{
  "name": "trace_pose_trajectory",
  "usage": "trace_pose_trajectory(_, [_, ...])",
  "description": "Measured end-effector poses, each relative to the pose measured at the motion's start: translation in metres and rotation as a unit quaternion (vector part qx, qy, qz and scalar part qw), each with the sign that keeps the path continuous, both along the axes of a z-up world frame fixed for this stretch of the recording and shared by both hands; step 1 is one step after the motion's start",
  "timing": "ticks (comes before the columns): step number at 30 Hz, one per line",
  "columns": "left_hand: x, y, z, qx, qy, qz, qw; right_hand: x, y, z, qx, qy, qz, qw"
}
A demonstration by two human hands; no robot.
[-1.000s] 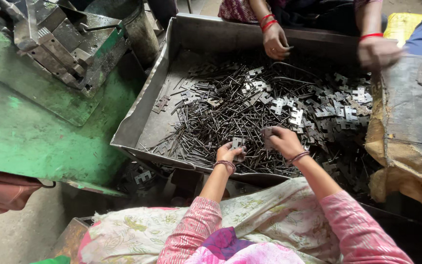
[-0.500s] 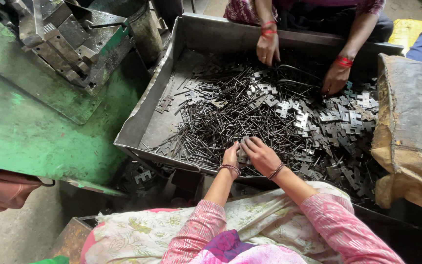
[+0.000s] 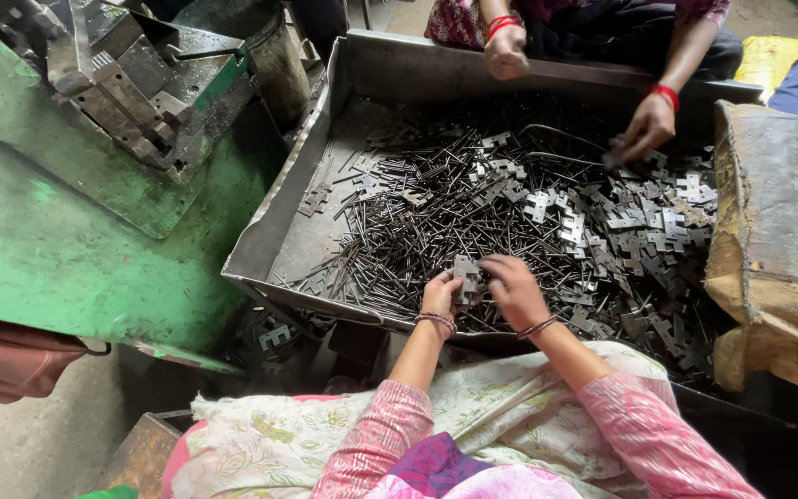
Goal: The person sits on the floor and sorts small metal parts from a large bin, picking up pieces and placing them into a separate pile. The task involves repetitive hand movements to separate and organize the components.
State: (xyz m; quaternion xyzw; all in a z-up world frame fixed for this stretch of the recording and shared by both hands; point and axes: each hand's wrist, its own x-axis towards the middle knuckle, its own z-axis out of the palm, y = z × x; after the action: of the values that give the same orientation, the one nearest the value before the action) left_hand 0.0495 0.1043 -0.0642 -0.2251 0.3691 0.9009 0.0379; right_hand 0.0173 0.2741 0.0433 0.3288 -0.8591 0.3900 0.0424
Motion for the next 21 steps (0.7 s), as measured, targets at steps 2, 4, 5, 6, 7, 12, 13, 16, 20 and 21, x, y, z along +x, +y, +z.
trace_pose_trajectory(2, [0.001, 0.0, 0.002, 0.001, -0.001, -0.006, 1.0, -0.008, 0.007, -0.008, -0.026, -0.019, -0.075, 0.997])
trace_pose_trajectory(4, [-0.002, 0.003, -0.003, -0.013, -0.005, -0.007, 1.0, -0.01, 0.01, -0.017, -0.027, -0.109, -0.088, 0.99])
trace_pose_trajectory(5, [-0.004, 0.005, -0.008, -0.02, -0.005, -0.007, 1.0, -0.012, 0.01, -0.021, -0.029, -0.153, -0.094, 0.983])
trace_pose_trajectory(6, [-0.006, 0.007, -0.014, -0.024, 0.013, -0.001, 1.0, -0.013, 0.009, -0.025, -0.016, -0.18, -0.101, 0.978])
trace_pose_trajectory(7, [-0.008, 0.01, -0.021, -0.028, 0.03, 0.005, 0.999, -0.013, 0.007, -0.028, -0.003, -0.207, -0.107, 0.973])
trace_pose_trajectory(12, [-0.01, 0.024, -0.042, -0.048, 0.044, 0.018, 0.998, -0.011, 0.002, -0.034, -0.035, -0.17, -0.103, 0.979])
trace_pose_trajectory(13, [-0.01, 0.027, -0.041, -0.054, 0.028, 0.011, 0.998, -0.01, 0.004, -0.034, -0.034, -0.134, -0.094, 0.986])
trace_pose_trajectory(16, [-0.013, 0.037, -0.025, -0.09, 0.015, 0.007, 0.996, -0.005, 0.011, -0.03, 0.018, -0.149, -0.055, 0.987])
trace_pose_trajectory(20, [-0.012, 0.047, 0.013, -0.193, 0.026, -0.013, 0.981, 0.004, 0.006, -0.031, 0.08, -0.124, -0.033, 0.988])
trace_pose_trajectory(21, [-0.011, 0.05, 0.022, -0.257, 0.017, -0.02, 0.966, 0.005, 0.005, -0.032, 0.065, -0.125, -0.039, 0.989])
